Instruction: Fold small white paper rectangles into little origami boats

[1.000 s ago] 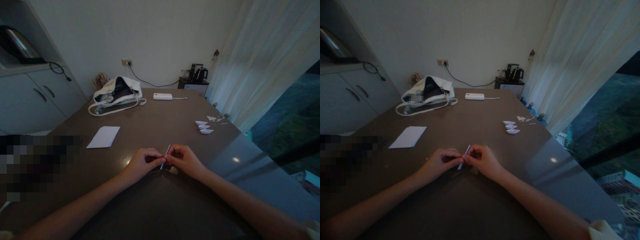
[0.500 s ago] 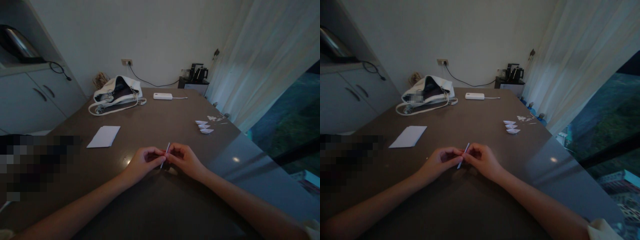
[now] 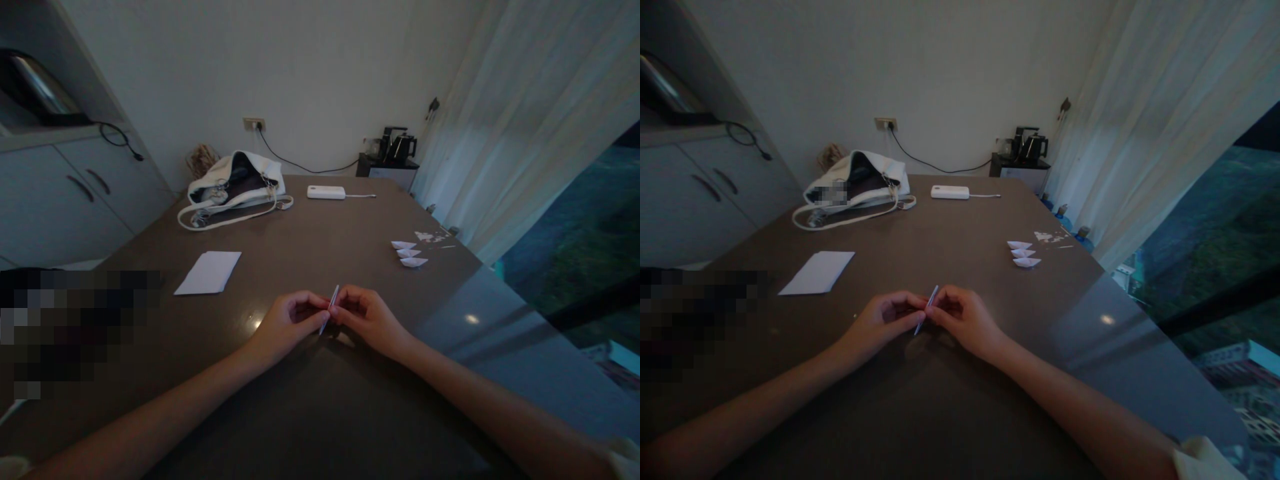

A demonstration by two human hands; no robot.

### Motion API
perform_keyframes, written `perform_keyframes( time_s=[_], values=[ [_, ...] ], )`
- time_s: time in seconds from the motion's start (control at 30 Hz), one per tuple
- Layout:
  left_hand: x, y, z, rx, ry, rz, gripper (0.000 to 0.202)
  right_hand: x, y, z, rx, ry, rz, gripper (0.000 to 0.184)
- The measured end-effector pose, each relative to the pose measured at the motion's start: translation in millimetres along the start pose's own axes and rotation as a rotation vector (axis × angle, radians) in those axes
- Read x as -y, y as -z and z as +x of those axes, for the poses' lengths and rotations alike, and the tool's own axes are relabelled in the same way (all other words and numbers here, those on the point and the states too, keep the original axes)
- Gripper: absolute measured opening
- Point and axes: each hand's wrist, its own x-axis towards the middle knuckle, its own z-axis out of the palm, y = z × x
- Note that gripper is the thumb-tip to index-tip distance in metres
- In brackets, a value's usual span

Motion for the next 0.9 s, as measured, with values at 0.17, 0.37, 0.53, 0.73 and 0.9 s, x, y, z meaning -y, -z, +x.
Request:
perform_keyframes(
  time_s=[0.17, 0.37, 0.53, 0.73, 0.9],
  values=[
    [-3.6, -2.2, -1.1, -0.020, -0.015, 0.042, 0.018, -3.9, -1.6, -0.2, -0.011, -0.019, -0.001, 0.019],
    [-4.1, -4.3, -4.0, -0.046, -0.155, 0.247, 0.019, -5.5, -2.8, 0.7, -0.080, -0.100, 0.125, 0.021],
    [0.2, 2.3, -1.9, -0.047, -0.119, 0.186, 0.028, -0.3, 0.0, 0.3, -0.072, -0.186, 0.227, 0.031],
    [-3.7, 5.0, -1.5, -0.043, -0.121, 0.222, 0.031, -2.4, 1.2, 0.3, -0.060, -0.182, 0.349, 0.036],
    [-6.5, 2.8, -2.8, -0.024, -0.159, 0.227, 0.026, -6.2, 0.2, 0.4, -0.050, -0.137, 0.252, 0.033]
  ],
)
